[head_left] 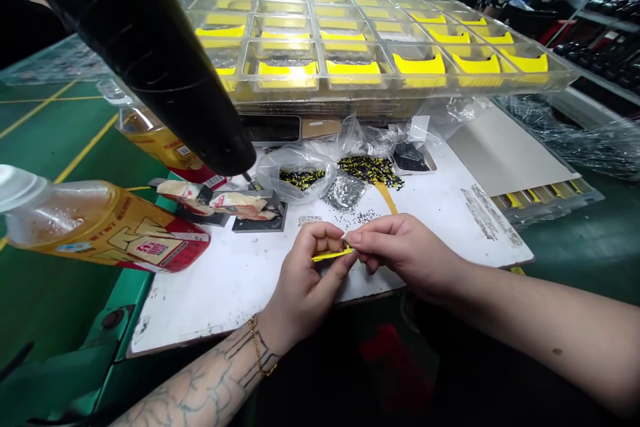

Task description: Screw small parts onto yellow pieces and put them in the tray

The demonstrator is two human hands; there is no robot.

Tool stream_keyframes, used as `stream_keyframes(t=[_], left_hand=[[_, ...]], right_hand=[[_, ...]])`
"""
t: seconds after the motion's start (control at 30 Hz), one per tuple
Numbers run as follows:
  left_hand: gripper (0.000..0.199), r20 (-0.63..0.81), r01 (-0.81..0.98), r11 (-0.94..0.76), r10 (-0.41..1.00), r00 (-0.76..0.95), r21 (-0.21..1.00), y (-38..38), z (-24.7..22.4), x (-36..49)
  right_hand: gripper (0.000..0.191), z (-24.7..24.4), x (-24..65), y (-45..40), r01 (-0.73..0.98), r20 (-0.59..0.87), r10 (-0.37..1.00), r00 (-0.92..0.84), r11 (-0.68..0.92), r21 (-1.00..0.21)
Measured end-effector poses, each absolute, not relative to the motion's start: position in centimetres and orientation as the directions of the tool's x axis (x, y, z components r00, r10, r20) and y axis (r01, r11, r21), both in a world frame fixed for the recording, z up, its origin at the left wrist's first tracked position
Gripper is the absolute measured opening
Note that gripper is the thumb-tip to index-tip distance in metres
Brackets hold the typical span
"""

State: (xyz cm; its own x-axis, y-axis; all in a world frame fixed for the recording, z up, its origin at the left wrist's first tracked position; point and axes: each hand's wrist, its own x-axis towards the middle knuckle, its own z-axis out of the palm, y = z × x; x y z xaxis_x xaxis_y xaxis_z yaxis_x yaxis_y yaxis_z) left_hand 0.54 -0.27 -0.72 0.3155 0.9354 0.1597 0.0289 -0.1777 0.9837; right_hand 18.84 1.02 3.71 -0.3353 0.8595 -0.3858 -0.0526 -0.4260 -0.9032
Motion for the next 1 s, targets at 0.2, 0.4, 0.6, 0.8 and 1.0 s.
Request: stream_keyframes(t=[0.2, 0.4, 0.6, 0.8, 1.0], left_hand=[[0.022, 0.127, 0.04, -0.151, 0.927, 0.352, 0.988, 0.0, -1.0, 0.5], [0.021, 0.114, 0.082, -0.152, 0.93, 0.348, 0.985, 0.0, -1.5, 0.2], [0.021, 0.087, 0.061, -0.117, 0.93, 0.357, 0.991, -0.1, -1.0, 0.4], [0.025, 0.099, -0.028, -0.096, 0.916, 0.389, 0.995, -0.2, -0.6, 0.3], [0.024, 0.013, -0.147, 0.036, 0.948, 0.319, 0.988, -0.1, -1.0, 0.4]], right_hand=[[0.027, 4.2, 19.0, 1.1, 0.061, -0.365, 0.87, -0.333, -0.366, -0.929], [0.029, 4.1, 19.0, 0.9, 0.08, -0.332, 0.877, -0.349, -0.324, -0.942], [0.028, 4.0, 19.1, 0.9, 0.054, -0.31, 0.879, -0.362, -0.312, -0.948], [0.039, 3.6, 19.7, 1.5, 0.048, -0.39, 0.824, -0.412, -0.408, -0.912], [0.039, 2.7, 20.9, 3.1, 0.032, -0.332, 0.916, -0.226, -0.334, -0.942]])
